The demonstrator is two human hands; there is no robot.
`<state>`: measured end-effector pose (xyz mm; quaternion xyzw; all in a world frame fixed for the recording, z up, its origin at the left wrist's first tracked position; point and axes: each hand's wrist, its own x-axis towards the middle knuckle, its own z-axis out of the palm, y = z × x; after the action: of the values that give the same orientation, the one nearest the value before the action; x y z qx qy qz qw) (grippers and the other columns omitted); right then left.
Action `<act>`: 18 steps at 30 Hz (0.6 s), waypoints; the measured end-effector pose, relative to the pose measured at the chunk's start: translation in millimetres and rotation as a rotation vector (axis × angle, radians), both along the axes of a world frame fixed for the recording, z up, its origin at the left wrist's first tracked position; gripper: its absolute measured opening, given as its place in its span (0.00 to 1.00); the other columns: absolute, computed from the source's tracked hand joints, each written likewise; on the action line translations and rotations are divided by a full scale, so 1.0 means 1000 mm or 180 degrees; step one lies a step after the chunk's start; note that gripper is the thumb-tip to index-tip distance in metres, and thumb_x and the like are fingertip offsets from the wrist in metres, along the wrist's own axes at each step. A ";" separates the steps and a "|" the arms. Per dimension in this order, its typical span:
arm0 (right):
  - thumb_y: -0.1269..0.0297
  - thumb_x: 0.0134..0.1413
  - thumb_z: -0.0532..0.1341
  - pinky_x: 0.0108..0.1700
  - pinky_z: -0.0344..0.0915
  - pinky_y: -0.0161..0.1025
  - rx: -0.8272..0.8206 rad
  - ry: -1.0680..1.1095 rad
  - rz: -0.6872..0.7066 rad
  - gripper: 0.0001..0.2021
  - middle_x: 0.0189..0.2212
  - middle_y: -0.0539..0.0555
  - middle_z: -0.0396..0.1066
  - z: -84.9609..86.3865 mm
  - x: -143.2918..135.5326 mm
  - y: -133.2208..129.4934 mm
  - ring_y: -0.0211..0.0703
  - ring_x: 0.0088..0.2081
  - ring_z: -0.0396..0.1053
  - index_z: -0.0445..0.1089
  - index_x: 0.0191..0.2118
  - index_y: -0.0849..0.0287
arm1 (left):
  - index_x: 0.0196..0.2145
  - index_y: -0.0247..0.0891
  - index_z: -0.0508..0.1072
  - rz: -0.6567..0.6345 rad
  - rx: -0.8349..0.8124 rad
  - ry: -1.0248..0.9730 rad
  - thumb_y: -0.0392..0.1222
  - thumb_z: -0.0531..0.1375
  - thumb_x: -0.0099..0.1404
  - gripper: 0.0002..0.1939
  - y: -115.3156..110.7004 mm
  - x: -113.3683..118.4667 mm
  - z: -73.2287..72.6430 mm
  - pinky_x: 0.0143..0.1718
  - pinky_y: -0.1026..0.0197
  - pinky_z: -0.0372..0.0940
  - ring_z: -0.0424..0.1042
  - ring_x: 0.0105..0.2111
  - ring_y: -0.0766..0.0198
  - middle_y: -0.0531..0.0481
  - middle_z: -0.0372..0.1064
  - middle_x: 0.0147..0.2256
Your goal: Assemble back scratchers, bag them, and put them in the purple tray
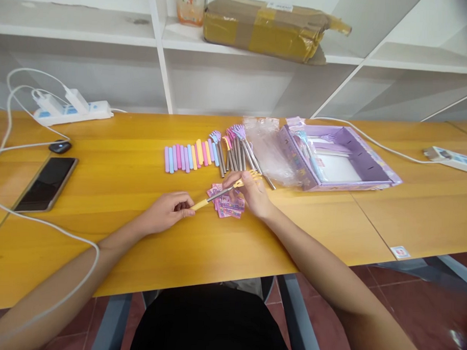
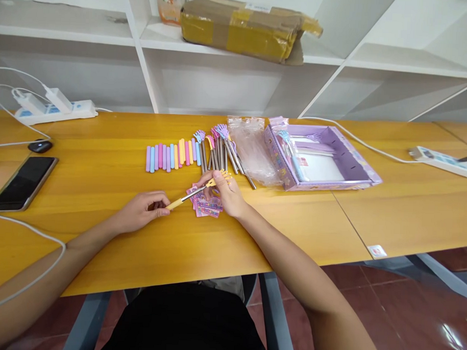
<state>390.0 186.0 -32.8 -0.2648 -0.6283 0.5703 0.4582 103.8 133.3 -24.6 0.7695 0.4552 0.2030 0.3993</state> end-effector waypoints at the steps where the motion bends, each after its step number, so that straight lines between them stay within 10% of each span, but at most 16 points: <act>1: 0.37 0.74 0.53 0.26 0.62 0.40 -0.0011 -0.0015 -0.0006 0.29 0.33 0.53 0.73 0.000 -0.001 -0.001 0.39 0.24 0.68 0.76 0.36 0.57 | 0.35 0.40 0.75 0.0005 -0.0004 -0.0004 0.52 0.62 0.73 0.14 0.000 0.000 0.000 0.34 0.60 0.60 0.67 0.31 0.63 0.54 0.70 0.32; 18: 0.33 0.71 0.54 0.25 0.63 0.41 -0.0083 -0.0022 0.0090 0.30 0.35 0.54 0.74 -0.001 -0.010 -0.010 0.39 0.23 0.67 0.76 0.38 0.56 | 0.36 0.40 0.76 -0.0001 -0.0059 0.0004 0.52 0.63 0.73 0.13 0.000 -0.001 -0.001 0.35 0.60 0.61 0.68 0.31 0.63 0.53 0.72 0.33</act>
<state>380.4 176.4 -34.3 -0.2637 -0.6260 0.5839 0.4444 102.9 133.8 -25.4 0.7660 0.4573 0.1981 0.4061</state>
